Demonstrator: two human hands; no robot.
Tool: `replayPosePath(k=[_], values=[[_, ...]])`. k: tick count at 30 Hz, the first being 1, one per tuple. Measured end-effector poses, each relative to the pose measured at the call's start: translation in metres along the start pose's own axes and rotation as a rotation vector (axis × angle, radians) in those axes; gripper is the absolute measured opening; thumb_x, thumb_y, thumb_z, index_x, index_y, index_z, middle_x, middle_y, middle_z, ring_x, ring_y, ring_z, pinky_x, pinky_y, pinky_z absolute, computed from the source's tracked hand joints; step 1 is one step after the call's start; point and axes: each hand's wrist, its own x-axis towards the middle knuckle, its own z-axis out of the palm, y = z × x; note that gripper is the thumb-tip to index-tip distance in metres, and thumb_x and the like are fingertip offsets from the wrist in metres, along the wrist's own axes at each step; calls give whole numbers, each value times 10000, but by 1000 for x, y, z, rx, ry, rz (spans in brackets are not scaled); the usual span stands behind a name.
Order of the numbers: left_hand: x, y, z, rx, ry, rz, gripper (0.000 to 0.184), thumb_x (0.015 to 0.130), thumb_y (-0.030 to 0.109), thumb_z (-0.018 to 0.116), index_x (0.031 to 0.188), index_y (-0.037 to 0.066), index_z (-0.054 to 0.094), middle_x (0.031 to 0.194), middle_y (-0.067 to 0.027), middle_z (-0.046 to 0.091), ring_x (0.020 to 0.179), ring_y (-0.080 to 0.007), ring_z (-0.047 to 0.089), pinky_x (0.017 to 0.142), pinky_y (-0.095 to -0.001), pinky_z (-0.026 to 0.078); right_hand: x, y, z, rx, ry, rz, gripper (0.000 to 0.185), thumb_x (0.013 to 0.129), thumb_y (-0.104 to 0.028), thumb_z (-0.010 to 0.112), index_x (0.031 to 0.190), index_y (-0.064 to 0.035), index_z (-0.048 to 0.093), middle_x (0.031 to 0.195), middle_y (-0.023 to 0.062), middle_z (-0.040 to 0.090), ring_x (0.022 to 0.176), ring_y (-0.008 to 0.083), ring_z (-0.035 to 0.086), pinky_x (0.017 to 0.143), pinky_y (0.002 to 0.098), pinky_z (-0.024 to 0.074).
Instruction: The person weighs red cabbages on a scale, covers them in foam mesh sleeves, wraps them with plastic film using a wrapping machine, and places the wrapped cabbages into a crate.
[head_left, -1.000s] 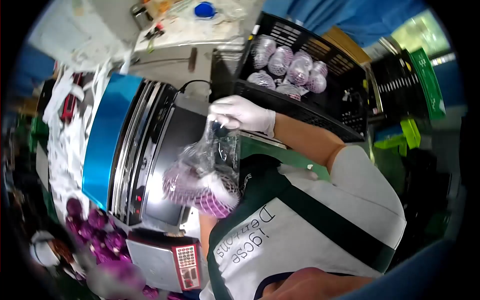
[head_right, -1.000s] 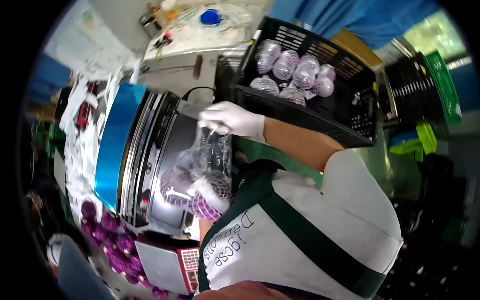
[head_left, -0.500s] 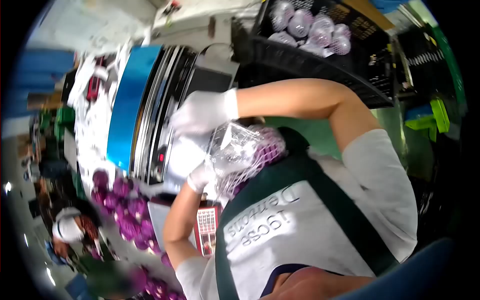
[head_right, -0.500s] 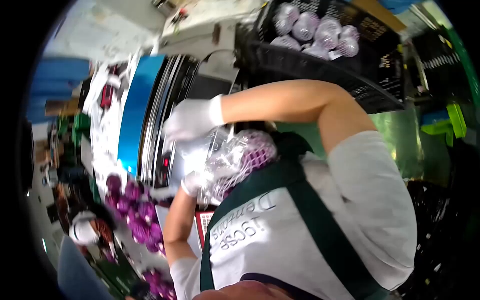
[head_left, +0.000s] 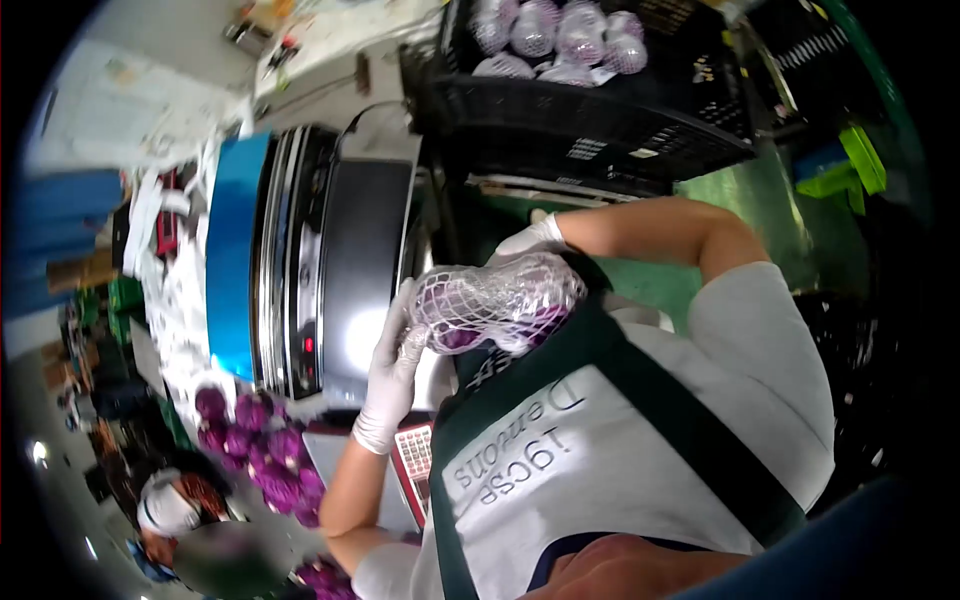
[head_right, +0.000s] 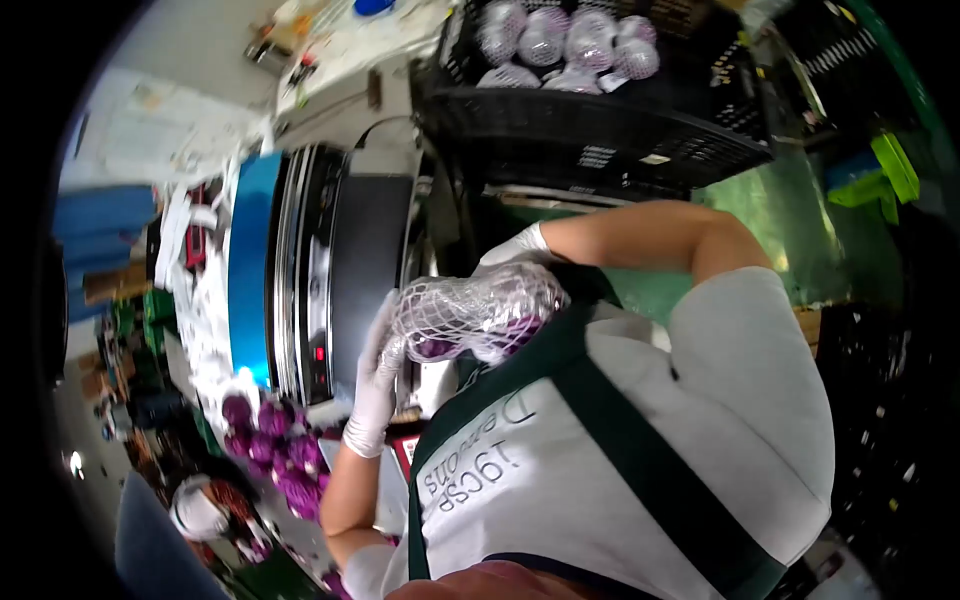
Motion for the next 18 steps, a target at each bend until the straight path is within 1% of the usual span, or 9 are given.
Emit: replayPosePath(k=[2,6,9,10,12,13,15,17,18], values=[[34,0,21,-140,105,61,474,990,119,490,1433,-2,370,1381,-138,485,1273,-202,449,1093,-331,322,-34,-3,8,248,15,-255,619,1005,-467,374,1448,-35,361,1410,137,475,1262,210,498,1083,351,385],[104,2,80,-242,284,205,435,995,119,476,1408,2,406,1368,-144,491,1232,-216,489,1068,-335,350,-92,-31,11,757,373,-505,559,1021,-444,365,1394,-32,429,1335,109,543,1170,183,566,1047,342,436],[143,9,100,-265,206,146,441,1000,208,479,1383,-5,431,1290,-154,565,1141,-224,568,1004,-355,417,-166,-44,-14,606,827,-680,604,1005,-501,358,1435,-79,376,1403,122,477,1193,221,547,1053,406,438],[154,12,101,-268,203,82,408,1000,185,471,1353,-19,463,1246,-147,598,1126,-219,578,1010,-350,416,-201,-49,-39,788,784,-721,625,977,-529,419,1411,-79,419,1333,126,535,1156,242,571,967,447,500],[173,21,104,-150,200,77,376,1000,159,463,1320,-37,491,1227,-151,608,1109,-211,587,1004,-331,423,-268,-73,-59,929,1221,-805,521,948,-514,510,1213,-71,573,1151,121,618,1026,271,614,864,431,525],[184,24,108,-83,191,100,352,997,127,457,1301,-45,508,1218,-149,612,1099,-203,592,1002,-308,424,-305,-85,-67,741,1128,-949,485,964,-497,490,1171,-67,577,1127,117,625,984,262,617,877,389,516],[198,30,111,-33,208,31,311,964,90,536,1253,-22,561,1185,-112,635,1093,-160,591,974,-271,437,-373,-77,-109,586,1193,-949,440,958,-456,499,1152,-74,600,1117,115,636,970,259,626,854,383,522],[201,17,113,56,282,147,305,949,115,568,1227,-9,584,1144,-92,652,1071,-152,595,954,-278,451,-422,-56,-178,468,1352,-774,397,951,-415,509,1132,-80,623,1108,114,646,955,256,635,830,376,529],[198,16,119,-107,336,67,296,955,131,566,1223,8,589,1116,-87,660,1009,-152,622,908,-278,479,-436,-41,-223,398,1456,-649,377,948,-394,514,1122,-83,635,1104,113,652,948,254,639,819,373,532]])
